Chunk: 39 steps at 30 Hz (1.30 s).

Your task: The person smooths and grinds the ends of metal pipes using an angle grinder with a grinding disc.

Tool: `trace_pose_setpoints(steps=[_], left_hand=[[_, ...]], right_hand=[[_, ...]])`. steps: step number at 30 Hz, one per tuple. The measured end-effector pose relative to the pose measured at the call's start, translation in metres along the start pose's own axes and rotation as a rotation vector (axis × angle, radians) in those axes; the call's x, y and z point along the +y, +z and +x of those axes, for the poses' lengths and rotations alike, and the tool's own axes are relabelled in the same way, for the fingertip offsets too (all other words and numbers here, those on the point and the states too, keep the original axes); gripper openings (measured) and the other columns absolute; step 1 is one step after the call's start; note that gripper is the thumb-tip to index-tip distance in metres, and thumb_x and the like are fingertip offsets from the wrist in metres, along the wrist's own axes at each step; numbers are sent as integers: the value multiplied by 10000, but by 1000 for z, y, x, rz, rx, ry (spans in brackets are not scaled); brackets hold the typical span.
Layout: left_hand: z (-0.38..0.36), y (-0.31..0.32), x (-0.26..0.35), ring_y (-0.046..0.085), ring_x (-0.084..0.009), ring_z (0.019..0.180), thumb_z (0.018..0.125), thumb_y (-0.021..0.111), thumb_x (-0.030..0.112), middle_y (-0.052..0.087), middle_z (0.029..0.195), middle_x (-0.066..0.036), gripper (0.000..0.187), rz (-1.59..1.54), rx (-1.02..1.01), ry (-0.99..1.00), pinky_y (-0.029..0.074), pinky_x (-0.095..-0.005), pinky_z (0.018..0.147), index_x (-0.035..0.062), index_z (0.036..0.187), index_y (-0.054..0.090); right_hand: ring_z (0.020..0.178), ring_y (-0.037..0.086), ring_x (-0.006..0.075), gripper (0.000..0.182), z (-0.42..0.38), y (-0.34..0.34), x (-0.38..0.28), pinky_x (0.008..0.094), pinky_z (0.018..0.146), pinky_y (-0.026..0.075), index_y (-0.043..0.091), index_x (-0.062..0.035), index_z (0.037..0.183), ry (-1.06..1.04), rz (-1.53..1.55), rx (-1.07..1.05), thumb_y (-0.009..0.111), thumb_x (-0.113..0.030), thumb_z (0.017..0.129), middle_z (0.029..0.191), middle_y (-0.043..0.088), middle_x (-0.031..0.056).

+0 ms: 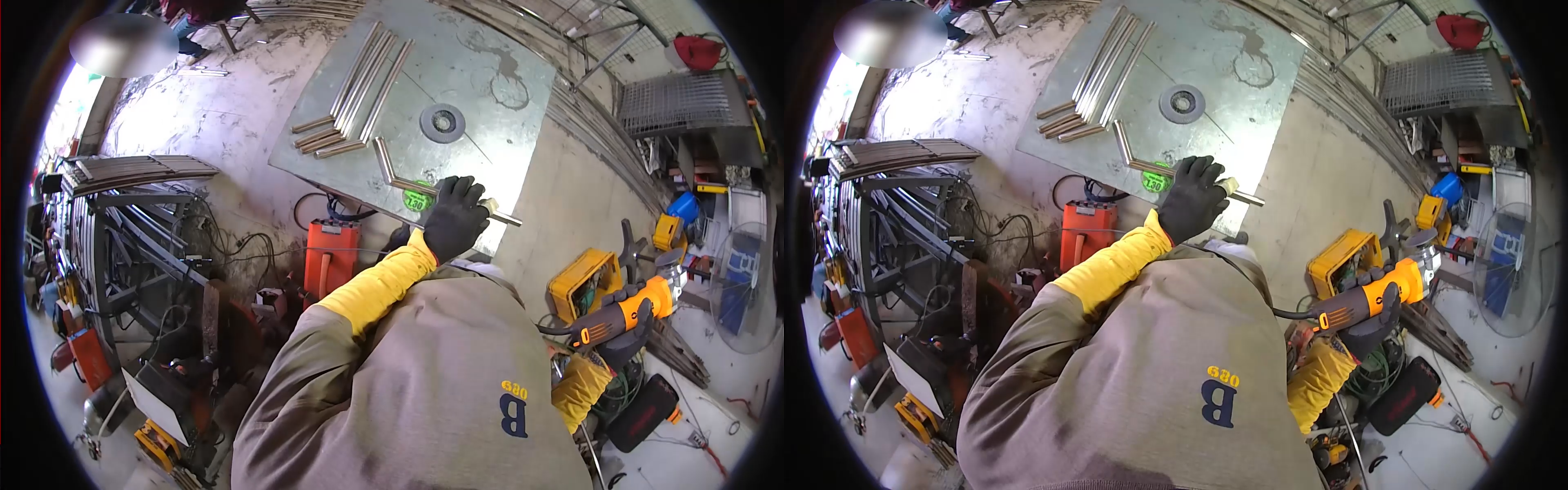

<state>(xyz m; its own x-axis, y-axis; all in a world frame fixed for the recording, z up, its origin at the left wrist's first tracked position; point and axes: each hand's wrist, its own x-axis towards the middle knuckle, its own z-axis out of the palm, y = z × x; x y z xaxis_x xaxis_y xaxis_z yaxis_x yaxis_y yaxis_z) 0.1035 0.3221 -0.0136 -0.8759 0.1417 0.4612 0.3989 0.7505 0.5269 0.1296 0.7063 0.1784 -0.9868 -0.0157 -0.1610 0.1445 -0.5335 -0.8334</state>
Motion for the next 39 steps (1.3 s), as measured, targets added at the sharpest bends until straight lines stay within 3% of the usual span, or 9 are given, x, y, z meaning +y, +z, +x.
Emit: trace_pose_setpoints(steps=[5, 10, 12, 21, 25, 32, 34, 35, 39], left_hand=[[3, 36, 0, 619, -420, 1327, 933, 792, 248, 732, 1331, -173, 169, 109, 47, 51, 445, -616, 1143, 105, 1022, 794], [28, 35, 23, 545, -446, 1442, 887, 885, 395, 655, 1475, -185, 442, 101, -19, 15, 404, -615, 1221, 126, 1234, 826], [34, 38, 28, 518, -450, 1474, 901, 880, 392, 621, 1529, -193, 434, 137, -75, 4, 394, -625, 1230, 122, 1237, 832], [36, 43, 32, 522, -441, 1475, 925, 859, 342, 603, 1578, -169, 491, 287, -245, -41, 395, -599, 1250, 158, 1375, 797], [34, 45, 29, 503, -460, 1499, 939, 822, 358, 569, 1630, -176, 570, 355, -297, -43, 361, -622, 1270, 152, 1462, 729], [40, 43, 31, 493, -487, 1486, 891, 854, 356, 559, 1606, -209, 720, 386, -366, -11, 364, -644, 1244, 136, 1539, 631], [42, 41, 32, 489, -496, 1483, 904, 838, 354, 540, 1612, -217, 727, 381, -386, -28, 365, -649, 1239, 136, 1560, 613], [44, 40, 36, 515, -502, 1477, 981, 756, 298, 556, 1605, -245, 637, 390, -390, -19, 383, -617, 1247, 75, 1562, 622], [44, 39, 36, 515, -501, 1476, 985, 751, 307, 555, 1608, -246, 630, 389, -379, -9, 379, -617, 1250, 74, 1557, 625]], right_hand=[[1083, 692, 268, 496, -4, -24, -5, 469, 956, 604, 513, -63, 1475, 51, -11, 15, 730, -302, 1098, 1206, 674, 99], [1012, 721, 278, 544, 8, -12, 4, 473, 921, 629, 513, -40, 1514, 85, 116, 47, 734, -281, 1079, 1193, 691, 111], [894, 784, 293, 521, 20, -20, 6, 485, 798, 702, 573, -41, 1459, 92, 36, 154, 775, -267, 1035, 1104, 744, 131], [854, 779, 257, 636, 40, -89, 96, 433, 753, 698, 580, -31, 1499, 606, 114, 133, 809, -242, 944, 1087, 728, 118], [790, 770, 243, 579, 29, -87, 130, 423, 732, 688, 643, -29, 1428, 761, 103, 77, 829, -229, 917, 1023, 739, 113], [810, 769, 233, 469, 17, -90, 161, 399, 750, 675, 653, -21, 1376, 831, 372, 44, 806, -181, 963, 1031, 756, 118], [865, 763, 198, 527, 19, -96, 167, 410, 788, 677, 622, -41, 1440, 844, 272, -58, 808, -260, 998, 1058, 749, 85], [873, 760, 200, 530, 20, -98, 169, 412, 808, 677, 614, -53, 1435, 856, 190, -91, 809, -298, 1008, 1066, 748, 83], [890, 761, 201, 538, 25, -90, 159, 409, 816, 677, 608, -60, 1441, 887, 175, -98, 806, -312, 1009, 1070, 753, 84]])
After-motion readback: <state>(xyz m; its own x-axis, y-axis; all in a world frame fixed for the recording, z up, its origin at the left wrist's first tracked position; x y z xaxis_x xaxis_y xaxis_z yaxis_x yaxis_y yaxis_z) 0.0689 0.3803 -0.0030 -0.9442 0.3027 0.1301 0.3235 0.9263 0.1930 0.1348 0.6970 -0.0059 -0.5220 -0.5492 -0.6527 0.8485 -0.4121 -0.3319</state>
